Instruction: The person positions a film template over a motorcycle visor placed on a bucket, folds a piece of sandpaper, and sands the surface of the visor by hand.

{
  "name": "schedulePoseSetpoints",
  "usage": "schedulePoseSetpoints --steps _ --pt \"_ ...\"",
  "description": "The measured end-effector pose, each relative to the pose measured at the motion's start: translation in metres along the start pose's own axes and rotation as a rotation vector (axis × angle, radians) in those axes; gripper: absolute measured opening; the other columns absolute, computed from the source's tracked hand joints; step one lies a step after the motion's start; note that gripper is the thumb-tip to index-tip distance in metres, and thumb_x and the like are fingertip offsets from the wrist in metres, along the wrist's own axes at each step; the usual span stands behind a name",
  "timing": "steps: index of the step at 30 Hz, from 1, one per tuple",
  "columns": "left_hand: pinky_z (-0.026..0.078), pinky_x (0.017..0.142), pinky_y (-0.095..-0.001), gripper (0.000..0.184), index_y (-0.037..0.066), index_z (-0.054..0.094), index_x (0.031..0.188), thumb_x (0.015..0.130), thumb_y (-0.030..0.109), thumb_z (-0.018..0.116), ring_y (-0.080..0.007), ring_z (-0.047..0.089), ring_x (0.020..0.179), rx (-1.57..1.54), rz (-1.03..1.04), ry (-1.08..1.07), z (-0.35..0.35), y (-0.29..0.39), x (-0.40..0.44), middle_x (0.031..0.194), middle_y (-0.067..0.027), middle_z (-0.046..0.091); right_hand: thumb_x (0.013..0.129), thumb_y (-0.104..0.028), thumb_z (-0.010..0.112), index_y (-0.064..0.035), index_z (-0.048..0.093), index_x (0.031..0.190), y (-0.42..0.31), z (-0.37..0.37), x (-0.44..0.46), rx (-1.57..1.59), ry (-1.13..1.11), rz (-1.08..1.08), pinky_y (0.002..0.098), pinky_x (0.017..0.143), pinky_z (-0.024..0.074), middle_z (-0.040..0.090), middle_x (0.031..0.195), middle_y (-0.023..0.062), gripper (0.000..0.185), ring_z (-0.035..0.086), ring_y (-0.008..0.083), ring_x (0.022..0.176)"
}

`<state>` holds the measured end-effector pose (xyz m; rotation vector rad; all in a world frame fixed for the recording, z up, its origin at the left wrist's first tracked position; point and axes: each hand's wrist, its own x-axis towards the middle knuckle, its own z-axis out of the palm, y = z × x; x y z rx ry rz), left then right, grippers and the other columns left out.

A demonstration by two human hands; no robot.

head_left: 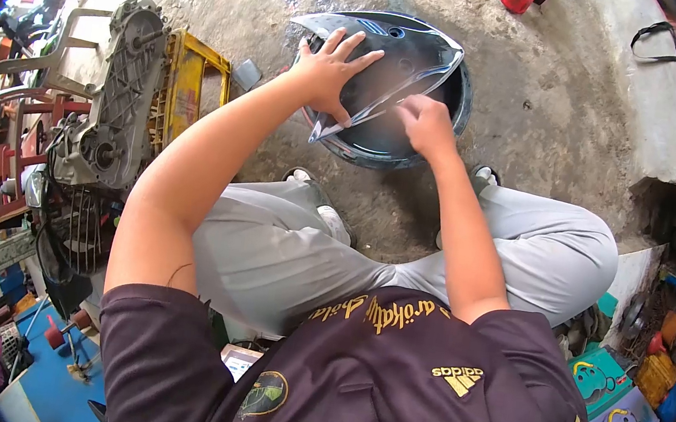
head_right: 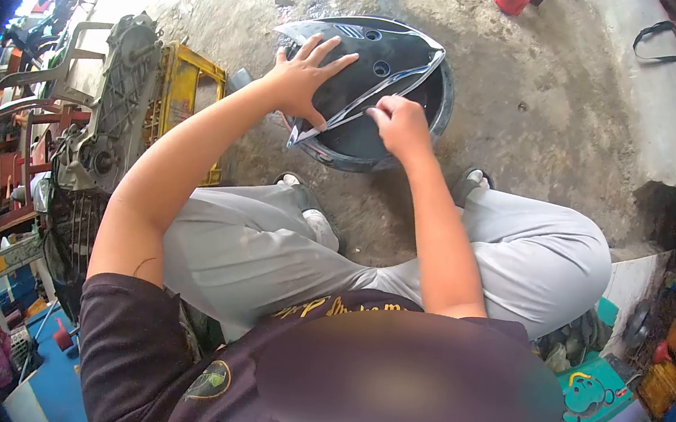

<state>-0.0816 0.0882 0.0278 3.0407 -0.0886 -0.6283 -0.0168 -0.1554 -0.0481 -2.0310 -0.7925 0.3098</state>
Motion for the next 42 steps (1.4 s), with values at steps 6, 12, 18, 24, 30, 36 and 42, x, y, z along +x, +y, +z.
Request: schedulePoseSetpoints --steps 6,12,18,24,30,36,42 --pt "0.030 0.113 -0.0839 0.146 0.042 0.014 0.172 0.054 0.053 0.100 -0.0415 0.009 0.165 0.018 -0.013 0.005 0.001 0.002 0.000 0.180 -0.0101 0.010 0.091 -0.016 0.078 0.0014 0.075 0.091 0.009 -0.011 0.002 0.056 0.003 0.075 0.0446 0.071 0.0531 0.071 0.086 0.0203 0.018 0.069 0.0393 0.077" --pt "0.030 0.113 -0.0830 0.146 0.042 0.013 0.172 0.054 0.054 0.100 -0.0415 0.009 0.165 0.012 -0.015 -0.003 -0.001 0.002 0.000 0.180 -0.0100 0.010 0.092 -0.016 0.078 0.0015 0.073 0.089 0.007 -0.016 0.004 0.032 0.012 0.070 0.0443 0.071 0.0537 0.071 0.086 0.0198 0.018 0.069 0.0390 0.078" --pt "0.030 0.113 -0.0835 0.147 0.042 0.012 0.172 0.055 0.053 0.100 -0.0417 0.008 0.165 0.042 -0.020 -0.009 -0.002 0.004 0.000 0.180 -0.0102 0.009 0.091 -0.020 0.078 0.0003 0.075 0.088 0.005 -0.002 0.004 -0.084 0.028 -0.111 0.0455 0.071 0.0543 0.072 0.088 0.0210 0.021 0.071 0.0387 0.078" --pt "0.029 0.113 -0.0847 0.147 0.042 0.012 0.171 0.054 0.053 0.100 -0.0418 0.009 0.165 0.034 -0.029 -0.013 -0.002 0.005 0.000 0.180 -0.0100 0.010 0.091 -0.020 0.078 0.0004 0.074 0.091 0.001 0.001 0.003 -0.087 0.007 -0.116 0.0469 0.075 0.0553 0.073 0.092 0.0217 0.021 0.070 0.0415 0.084" --pt "0.027 0.113 -0.0863 0.148 0.043 0.012 0.171 0.053 0.053 0.100 -0.0435 0.011 0.164 0.023 -0.031 0.004 -0.001 0.006 0.000 0.180 -0.0107 0.010 0.092 -0.016 0.075 0.0010 0.070 0.088 0.008 -0.014 0.002 -0.057 0.024 0.070 0.0508 0.077 0.0542 0.070 0.091 0.0221 0.018 0.069 0.0453 0.089" --pt "0.028 0.114 -0.0848 0.149 0.043 0.012 0.171 0.052 0.054 0.100 -0.0432 0.012 0.164 0.043 -0.031 -0.006 -0.001 0.005 0.002 0.180 -0.0105 0.011 0.091 -0.017 0.075 0.0013 0.068 0.086 0.010 -0.010 0.003 -0.078 0.087 -0.056 0.0519 0.077 0.0538 0.069 0.090 0.0226 0.020 0.068 0.0456 0.088" --pt "0.028 0.114 -0.0842 0.148 0.042 0.012 0.171 0.053 0.055 0.100 -0.0432 0.011 0.164 0.056 -0.031 -0.016 -0.005 0.007 0.002 0.179 -0.0112 0.011 0.094 -0.017 0.070 0.0000 0.066 0.089 -0.001 0.006 -0.002 -0.135 0.057 -0.108 0.0520 0.076 0.0541 0.068 0.091 0.0214 0.018 0.068 0.0451 0.088"
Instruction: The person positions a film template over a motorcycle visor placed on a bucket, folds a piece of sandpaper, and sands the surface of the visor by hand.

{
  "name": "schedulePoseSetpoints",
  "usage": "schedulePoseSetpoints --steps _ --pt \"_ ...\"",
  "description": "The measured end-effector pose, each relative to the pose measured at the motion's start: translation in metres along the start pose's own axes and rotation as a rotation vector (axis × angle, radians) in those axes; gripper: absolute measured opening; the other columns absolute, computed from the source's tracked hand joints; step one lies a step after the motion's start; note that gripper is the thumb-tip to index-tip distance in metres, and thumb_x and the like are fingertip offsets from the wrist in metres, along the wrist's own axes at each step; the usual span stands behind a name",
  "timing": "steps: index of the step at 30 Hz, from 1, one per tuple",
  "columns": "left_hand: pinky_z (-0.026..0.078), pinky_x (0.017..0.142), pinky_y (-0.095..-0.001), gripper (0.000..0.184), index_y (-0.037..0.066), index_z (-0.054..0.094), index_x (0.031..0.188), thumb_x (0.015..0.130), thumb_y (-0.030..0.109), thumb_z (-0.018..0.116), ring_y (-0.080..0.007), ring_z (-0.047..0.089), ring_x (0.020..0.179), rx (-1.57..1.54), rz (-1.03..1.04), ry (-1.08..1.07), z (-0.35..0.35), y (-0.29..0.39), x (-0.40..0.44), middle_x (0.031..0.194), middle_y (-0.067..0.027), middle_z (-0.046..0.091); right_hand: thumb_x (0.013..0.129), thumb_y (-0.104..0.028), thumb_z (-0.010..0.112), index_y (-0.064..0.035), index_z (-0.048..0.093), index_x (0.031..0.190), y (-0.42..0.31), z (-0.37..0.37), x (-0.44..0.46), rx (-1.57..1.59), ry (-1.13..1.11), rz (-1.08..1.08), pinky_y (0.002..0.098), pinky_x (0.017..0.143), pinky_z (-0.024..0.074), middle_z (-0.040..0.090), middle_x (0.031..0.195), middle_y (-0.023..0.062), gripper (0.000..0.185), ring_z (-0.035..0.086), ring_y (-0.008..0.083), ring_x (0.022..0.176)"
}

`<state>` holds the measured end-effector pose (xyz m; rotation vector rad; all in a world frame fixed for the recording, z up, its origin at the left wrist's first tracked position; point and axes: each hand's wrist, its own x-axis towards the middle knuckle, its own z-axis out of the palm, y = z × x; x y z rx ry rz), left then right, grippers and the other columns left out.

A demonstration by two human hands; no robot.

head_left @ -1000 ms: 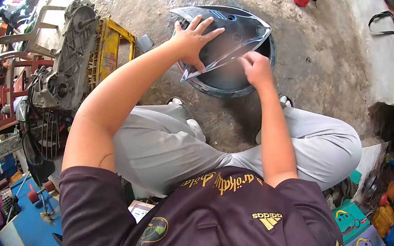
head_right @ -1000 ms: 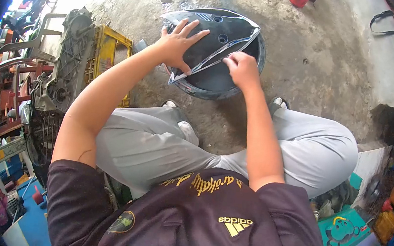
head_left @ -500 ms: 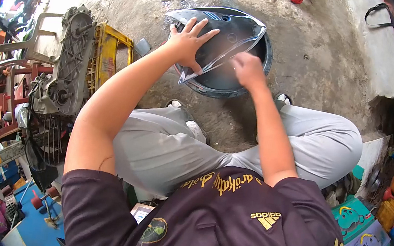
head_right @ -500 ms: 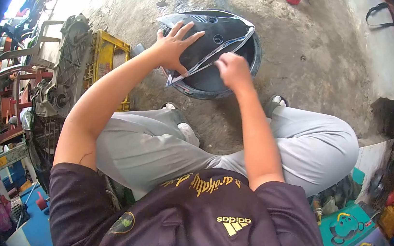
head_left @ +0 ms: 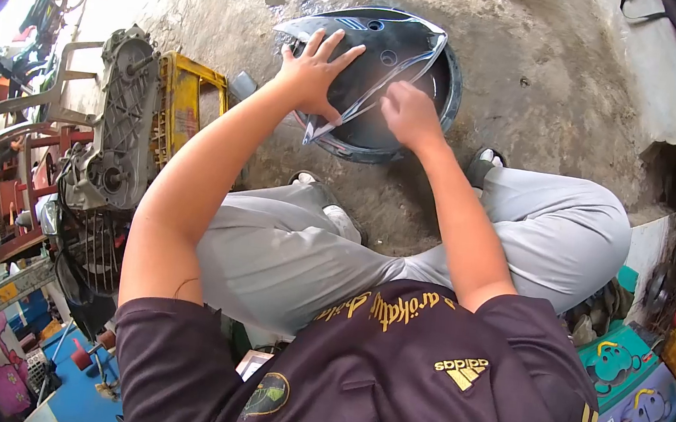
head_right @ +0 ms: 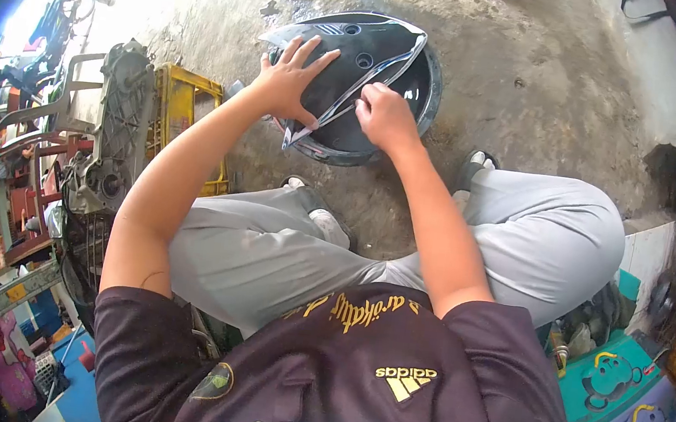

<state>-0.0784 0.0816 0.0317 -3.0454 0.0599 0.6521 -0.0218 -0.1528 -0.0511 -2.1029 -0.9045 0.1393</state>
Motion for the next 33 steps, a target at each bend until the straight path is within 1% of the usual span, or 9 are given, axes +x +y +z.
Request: schedulePoseSetpoints --steps 3,8,11,12,16,21,24,29,33 --pt "0.029 0.114 -0.0836 0.148 0.041 0.013 0.171 0.053 0.055 0.100 -0.0425 0.012 0.164 0.010 -0.005 0.008 0.002 0.001 -0.001 0.179 -0.0112 0.011 0.095 -0.016 0.071 -0.0005 0.066 0.089 0.019 -0.011 0.005 0.044 0.112 0.045 0.0515 0.077 0.0541 0.068 0.091 0.0211 0.018 0.068 0.0455 0.089" --pt "0.028 0.115 -0.0833 0.146 0.041 0.014 0.171 0.054 0.056 0.100 -0.0428 0.012 0.164 -0.002 0.000 -0.009 -0.001 0.001 0.001 0.179 -0.0117 0.011 0.095 -0.017 0.071 -0.0024 0.067 0.092 0.001 -0.003 -0.004 -0.020 -0.042 -0.018 0.0525 0.081 0.0545 0.068 0.098 0.0194 0.015 0.067 0.0438 0.094" --pt "0.028 0.115 -0.0833 0.147 0.041 0.013 0.171 0.054 0.056 0.100 -0.0428 0.012 0.164 0.009 -0.007 -0.018 0.002 0.001 0.000 0.179 -0.0117 0.011 0.094 -0.018 0.071 -0.0033 0.069 0.089 0.026 -0.015 0.003 -0.050 0.126 0.040 0.0516 0.080 0.0549 0.069 0.094 0.0191 0.015 0.068 0.0426 0.094" --pt "0.028 0.115 -0.0832 0.147 0.041 0.013 0.171 0.053 0.055 0.100 -0.0427 0.013 0.164 0.009 -0.006 -0.011 0.003 0.001 -0.001 0.179 -0.0116 0.011 0.094 -0.018 0.071 -0.0039 0.068 0.090 0.027 -0.023 0.006 -0.030 0.061 0.101 0.0513 0.080 0.0552 0.069 0.094 0.0186 0.015 0.068 0.0420 0.094" --pt "0.028 0.115 -0.0834 0.147 0.042 0.014 0.171 0.053 0.055 0.100 -0.0425 0.013 0.164 -0.002 -0.010 -0.004 0.001 0.001 0.001 0.179 -0.0114 0.011 0.094 -0.019 0.071 -0.0038 0.066 0.092 0.001 0.000 -0.006 -0.070 -0.030 -0.039 0.0511 0.080 0.0552 0.068 0.095 0.0175 0.016 0.069 0.0416 0.093" --pt "0.029 0.114 -0.0839 0.147 0.042 0.014 0.171 0.053 0.056 0.100 -0.0424 0.013 0.164 0.004 -0.006 0.009 0.006 0.000 -0.003 0.179 -0.0111 0.011 0.094 -0.018 0.072 -0.0030 0.066 0.087 0.012 -0.010 0.000 -0.008 0.051 0.066 0.0519 0.079 0.0552 0.068 0.092 0.0182 0.017 0.069 0.0425 0.092" --pt "0.029 0.113 -0.0842 0.147 0.043 0.014 0.171 0.053 0.056 0.100 -0.0426 0.014 0.164 0.015 -0.003 0.034 0.003 0.000 0.000 0.179 -0.0109 0.012 0.094 -0.018 0.072 -0.0024 0.068 0.088 0.000 0.009 -0.007 -0.038 0.029 -0.060 0.0507 0.078 0.0553 0.069 0.093 0.0183 0.017 0.069 0.0424 0.091" --pt "0.028 0.113 -0.0847 0.147 0.043 0.014 0.171 0.052 0.056 0.100 -0.0429 0.013 0.164 -0.005 -0.010 0.002 0.005 0.000 -0.002 0.179 -0.0106 0.012 0.094 -0.019 0.072 -0.0023 0.069 0.091 0.021 -0.012 0.002 0.037 0.045 0.104 0.0526 0.079 0.0552 0.069 0.095 0.0193 0.018 0.069 0.0429 0.092" --pt "0.028 0.114 -0.0847 0.149 0.043 0.014 0.171 0.051 0.056 0.100 -0.0427 0.013 0.164 -0.004 -0.008 0.024 0.001 0.001 0.000 0.180 -0.0102 0.012 0.095 -0.021 0.071 -0.0021 0.070 0.090 -0.003 0.011 -0.006 -0.072 -0.006 0.011 0.0525 0.079 0.0556 0.070 0.094 0.0195 0.020 0.069 0.0434 0.090"
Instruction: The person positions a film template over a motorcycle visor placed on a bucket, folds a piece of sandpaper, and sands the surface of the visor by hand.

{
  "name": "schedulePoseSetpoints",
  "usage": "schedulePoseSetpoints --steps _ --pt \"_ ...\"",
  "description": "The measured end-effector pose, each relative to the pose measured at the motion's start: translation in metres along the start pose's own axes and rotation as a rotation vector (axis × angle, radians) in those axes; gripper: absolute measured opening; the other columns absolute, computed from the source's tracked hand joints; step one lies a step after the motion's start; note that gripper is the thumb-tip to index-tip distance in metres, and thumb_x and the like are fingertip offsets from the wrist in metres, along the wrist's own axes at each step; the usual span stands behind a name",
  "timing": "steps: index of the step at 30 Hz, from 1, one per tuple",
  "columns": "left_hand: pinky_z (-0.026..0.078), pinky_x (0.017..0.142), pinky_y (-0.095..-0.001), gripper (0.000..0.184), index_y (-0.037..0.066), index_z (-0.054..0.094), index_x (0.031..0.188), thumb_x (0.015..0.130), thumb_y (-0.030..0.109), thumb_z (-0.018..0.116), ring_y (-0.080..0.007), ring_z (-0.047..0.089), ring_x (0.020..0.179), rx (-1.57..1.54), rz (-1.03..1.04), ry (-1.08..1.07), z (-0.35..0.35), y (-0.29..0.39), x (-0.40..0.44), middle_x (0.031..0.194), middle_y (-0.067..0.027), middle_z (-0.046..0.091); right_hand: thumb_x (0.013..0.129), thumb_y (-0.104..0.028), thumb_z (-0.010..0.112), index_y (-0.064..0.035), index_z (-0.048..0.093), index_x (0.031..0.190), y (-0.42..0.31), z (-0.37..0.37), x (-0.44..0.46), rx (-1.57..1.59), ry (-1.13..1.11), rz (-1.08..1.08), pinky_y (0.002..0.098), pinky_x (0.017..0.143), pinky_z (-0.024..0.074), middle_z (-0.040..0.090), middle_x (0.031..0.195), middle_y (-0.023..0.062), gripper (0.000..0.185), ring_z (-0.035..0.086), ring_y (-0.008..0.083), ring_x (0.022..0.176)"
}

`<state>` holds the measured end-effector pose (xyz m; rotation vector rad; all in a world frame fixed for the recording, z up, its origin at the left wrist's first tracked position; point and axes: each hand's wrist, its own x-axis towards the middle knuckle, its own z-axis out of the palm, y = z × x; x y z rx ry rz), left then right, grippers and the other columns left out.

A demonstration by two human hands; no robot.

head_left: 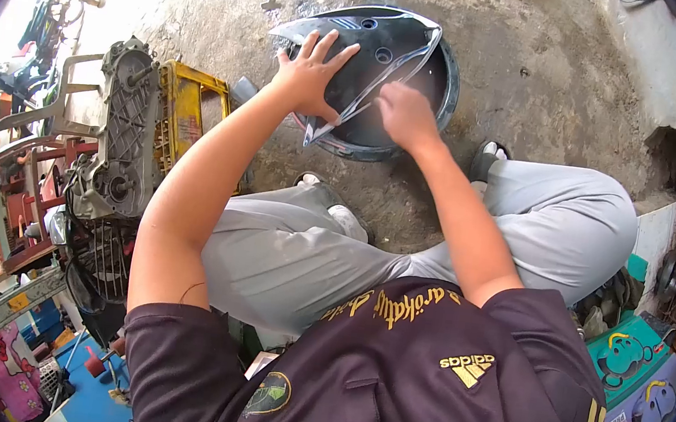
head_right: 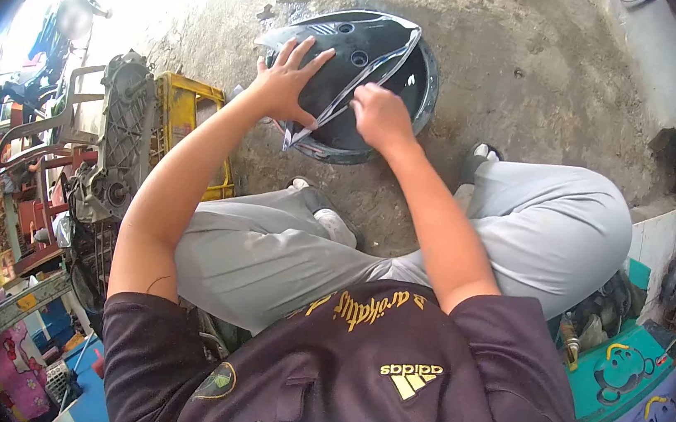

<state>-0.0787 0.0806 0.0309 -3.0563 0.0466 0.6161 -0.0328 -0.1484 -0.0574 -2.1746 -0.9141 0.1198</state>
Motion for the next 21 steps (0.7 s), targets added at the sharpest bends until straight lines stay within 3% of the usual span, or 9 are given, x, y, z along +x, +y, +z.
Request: schedulePoseSetpoints --steps 5,8,9,12,13,16,21 --pt "0.027 0.114 -0.0847 0.148 0.042 0.015 0.171 0.051 0.057 0.100 -0.0424 0.013 0.164 -0.002 0.008 0.002 0.002 -0.001 -0.001 0.179 -0.0108 0.012 0.094 -0.021 0.072 -0.0035 0.070 0.091 0.017 -0.019 0.010 0.076 0.065 0.094 0.0526 0.076 0.0560 0.071 0.094 0.0192 0.018 0.069 0.0439 0.088" --pt "0.028 0.114 -0.0843 0.147 0.042 0.015 0.171 0.052 0.056 0.100 -0.0424 0.013 0.164 -0.005 0.007 -0.015 0.000 -0.001 0.000 0.179 -0.0116 0.012 0.094 -0.019 0.072 -0.0022 0.069 0.091 -0.002 0.006 -0.003 0.054 -0.010 -0.028 0.0526 0.079 0.0561 0.071 0.096 0.0200 0.017 0.070 0.0446 0.091" --pt "0.028 0.114 -0.0843 0.147 0.042 0.015 0.171 0.052 0.056 0.100 -0.0424 0.013 0.164 -0.003 0.010 -0.008 -0.002 0.000 0.002 0.179 -0.0116 0.012 0.094 -0.019 0.073 -0.0021 0.070 0.091 -0.009 0.002 -0.004 0.049 -0.047 0.010 0.0522 0.080 0.0561 0.071 0.095 0.0200 0.017 0.070 0.0441 0.091" --pt "0.028 0.114 -0.0842 0.146 0.041 0.015 0.171 0.053 0.055 0.100 -0.0428 0.014 0.164 0.001 0.004 -0.026 0.002 -0.002 -0.001 0.179 -0.0120 0.013 0.093 -0.018 0.074 -0.0022 0.071 0.090 0.010 -0.014 0.006 0.121 0.131 0.031 0.0517 0.079 0.0561 0.072 0.094 0.0203 0.017 0.069 0.0436 0.090" --pt "0.029 0.113 -0.0843 0.146 0.041 0.015 0.171 0.053 0.055 0.099 -0.0430 0.014 0.164 0.001 0.010 -0.013 0.003 -0.001 -0.002 0.179 -0.0120 0.013 0.093 -0.018 0.074 -0.0020 0.070 0.090 0.014 -0.020 0.008 0.104 0.036 0.119 0.0519 0.078 0.0560 0.071 0.094 0.0198 0.017 0.070 0.0432 0.091" --pt "0.029 0.113 -0.0844 0.146 0.042 0.014 0.171 0.053 0.055 0.100 -0.0433 0.013 0.164 0.006 0.009 -0.001 0.001 -0.001 -0.001 0.179 -0.0120 0.013 0.094 -0.017 0.071 -0.0022 0.067 0.090 -0.003 -0.002 0.001 0.048 0.047 -0.042 0.0527 0.078 0.0559 0.070 0.093 0.0193 0.016 0.069 0.0434 0.091" --pt "0.029 0.113 -0.0847 0.147 0.042 0.014 0.171 0.053 0.055 0.100 -0.0434 0.013 0.164 -0.002 0.007 -0.019 0.004 -0.002 -0.002 0.179 -0.0120 0.013 0.096 -0.018 0.070 -0.0024 0.069 0.089 0.011 -0.021 0.005 0.036 0.093 0.082 0.0532 0.077 0.0560 0.071 0.095 0.0198 0.017 0.069 0.0446 0.088"
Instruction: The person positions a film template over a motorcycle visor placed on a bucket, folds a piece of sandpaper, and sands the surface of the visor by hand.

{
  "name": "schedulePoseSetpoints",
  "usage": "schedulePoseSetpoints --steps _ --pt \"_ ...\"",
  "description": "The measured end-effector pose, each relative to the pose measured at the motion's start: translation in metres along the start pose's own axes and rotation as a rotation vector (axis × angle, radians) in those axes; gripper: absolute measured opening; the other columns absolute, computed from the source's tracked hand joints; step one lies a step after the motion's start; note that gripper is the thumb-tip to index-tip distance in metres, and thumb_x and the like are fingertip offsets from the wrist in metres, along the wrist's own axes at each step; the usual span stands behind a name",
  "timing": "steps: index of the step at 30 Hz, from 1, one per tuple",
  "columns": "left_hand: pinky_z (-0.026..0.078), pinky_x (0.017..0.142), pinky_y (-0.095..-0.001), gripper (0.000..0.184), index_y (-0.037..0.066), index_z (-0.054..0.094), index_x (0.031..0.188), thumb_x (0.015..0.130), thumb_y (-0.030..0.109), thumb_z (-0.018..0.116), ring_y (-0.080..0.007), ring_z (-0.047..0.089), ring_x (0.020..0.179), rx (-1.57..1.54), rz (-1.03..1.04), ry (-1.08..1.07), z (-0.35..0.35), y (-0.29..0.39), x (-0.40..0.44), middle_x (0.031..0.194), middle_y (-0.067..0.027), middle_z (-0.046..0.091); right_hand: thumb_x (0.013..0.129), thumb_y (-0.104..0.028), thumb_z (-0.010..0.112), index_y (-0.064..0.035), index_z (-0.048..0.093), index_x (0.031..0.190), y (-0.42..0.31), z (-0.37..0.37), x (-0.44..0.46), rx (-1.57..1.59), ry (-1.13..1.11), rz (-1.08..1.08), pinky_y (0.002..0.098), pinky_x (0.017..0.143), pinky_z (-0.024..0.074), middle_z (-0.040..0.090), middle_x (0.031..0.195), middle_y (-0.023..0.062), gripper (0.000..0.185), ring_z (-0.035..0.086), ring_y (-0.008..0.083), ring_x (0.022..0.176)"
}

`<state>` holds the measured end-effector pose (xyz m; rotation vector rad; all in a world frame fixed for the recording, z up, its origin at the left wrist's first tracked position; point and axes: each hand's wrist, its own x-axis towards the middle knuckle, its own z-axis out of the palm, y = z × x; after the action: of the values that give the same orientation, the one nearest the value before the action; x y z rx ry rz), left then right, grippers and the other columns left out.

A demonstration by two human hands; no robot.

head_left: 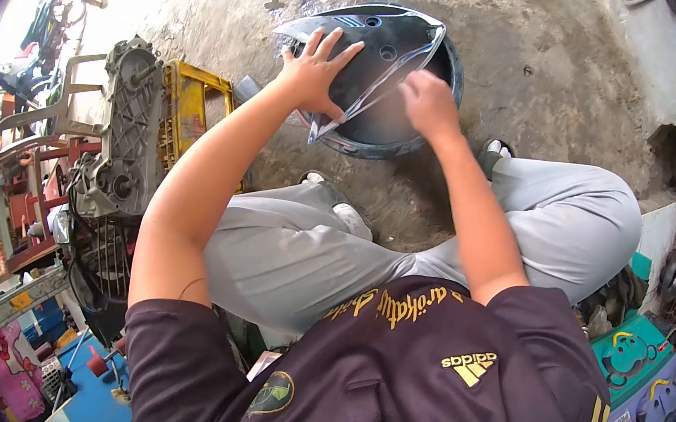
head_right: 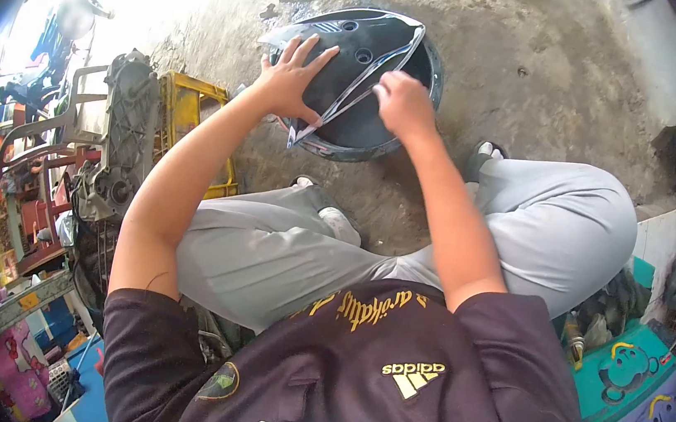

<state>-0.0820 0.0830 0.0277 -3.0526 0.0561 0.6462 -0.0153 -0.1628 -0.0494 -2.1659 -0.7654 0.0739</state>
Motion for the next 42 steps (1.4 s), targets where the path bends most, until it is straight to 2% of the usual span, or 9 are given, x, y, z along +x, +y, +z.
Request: schedulePoseSetpoints --steps 6,10,12,15,23,28,34,38,42 --pt "0.028 0.113 -0.0856 0.147 0.042 0.014 0.171 0.052 0.054 0.100 -0.0441 0.013 0.163 -0.007 0.007 0.016 -0.003 0.000 0.004 0.179 -0.0121 0.012 0.095 -0.023 0.072 -0.0036 0.068 0.090 -0.016 0.022 -0.014 -0.056 -0.083 -0.091 0.0524 0.078 0.0563 0.069 0.095 0.0173 0.020 0.070 0.0429 0.091" --pt "0.027 0.113 -0.0862 0.148 0.042 0.014 0.171 0.051 0.055 0.100 -0.0444 0.012 0.163 -0.016 0.014 0.018 -0.001 0.000 0.000 0.179 -0.0126 0.012 0.096 -0.020 0.070 -0.0036 0.068 0.091 0.003 0.003 -0.001 0.046 -0.022 0.068 0.0536 0.079 0.0555 0.070 0.098 0.0194 0.017 0.069 0.0447 0.092" --pt "0.027 0.113 -0.0863 0.149 0.041 0.014 0.171 0.051 0.055 0.100 -0.0444 0.012 0.164 -0.023 0.019 0.038 -0.002 -0.001 -0.001 0.179 -0.0127 0.011 0.097 -0.020 0.069 -0.0031 0.068 0.092 0.002 0.015 -0.003 -0.029 0.035 0.011 0.0534 0.079 0.0559 0.070 0.099 0.0196 0.018 0.069 0.0451 0.093" --pt "0.028 0.113 -0.0855 0.149 0.041 0.013 0.171 0.052 0.057 0.100 -0.0443 0.011 0.164 0.002 0.010 0.002 -0.004 0.002 0.004 0.179 -0.0126 0.010 0.097 -0.023 0.068 -0.0028 0.068 0.093 -0.021 0.026 -0.017 -0.033 -0.097 -0.074 0.0532 0.080 0.0568 0.070 0.098 0.0196 0.020 0.069 0.0452 0.094" --pt "0.027 0.115 -0.0836 0.165 0.040 0.006 0.172 0.042 0.037 0.107 -0.0442 0.007 0.165 0.010 0.007 -0.096 -0.013 0.002 0.002 0.180 -0.0136 0.004 0.097 -0.019 0.069 -0.0030 0.068 0.093 0.003 0.008 -0.003 -0.018 0.037 0.021 0.0528 0.078 0.0564 0.070 0.097 0.0191 0.016 0.070 0.0438 0.092" --pt "0.028 0.116 -0.0819 0.164 0.040 0.009 0.172 0.041 0.036 0.106 -0.0442 0.007 0.164 -0.022 0.025 -0.070 -0.013 0.000 0.001 0.180 -0.0135 0.007 0.096 -0.019 0.069 -0.0040 0.067 0.091 -0.025 0.027 -0.019 -0.031 -0.072 -0.107 0.0530 0.079 0.0568 0.070 0.094 0.0183 0.015 0.069 0.0437 0.090" --pt "0.029 0.116 -0.0817 0.162 0.040 0.013 0.172 0.040 0.035 0.106 -0.0434 0.008 0.164 -0.033 0.043 -0.024 -0.009 -0.002 -0.004 0.179 -0.0126 0.010 0.097 -0.018 0.067 -0.0035 0.068 0.091 0.008 0.004 -0.001 -0.019 0.074 0.019 0.0522 0.078 0.0571 0.070 0.095 0.0191 0.016 0.070 0.0434 0.090" --pt "0.030 0.116 -0.0815 0.162 0.040 0.013 0.172 0.040 0.035 0.106 -0.0427 0.009 0.165 -0.039 0.041 -0.026 -0.012 -0.002 -0.002 0.179 -0.0122 0.011 0.096 -0.021 0.069 -0.0038 0.067 0.092 -0.016 0.025 -0.017 -0.089 -0.105 -0.108 0.0528 0.080 0.0568 0.070 0.096 0.0192 0.018 0.070 0.0431 0.091" --pt "0.030 0.116 -0.0810 0.162 0.040 0.012 0.172 0.040 0.035 0.106 -0.0425 0.009 0.165 -0.031 0.032 -0.032 -0.011 0.000 -0.004 0.179 -0.0121 0.010 0.097 -0.022 0.069 -0.0034 0.068 0.090 0.007 0.012 -0.005 -0.005 0.083 -0.016 0.0522 0.078 0.0570 0.071 0.096 0.0188 0.020 0.071 0.0428 0.092"
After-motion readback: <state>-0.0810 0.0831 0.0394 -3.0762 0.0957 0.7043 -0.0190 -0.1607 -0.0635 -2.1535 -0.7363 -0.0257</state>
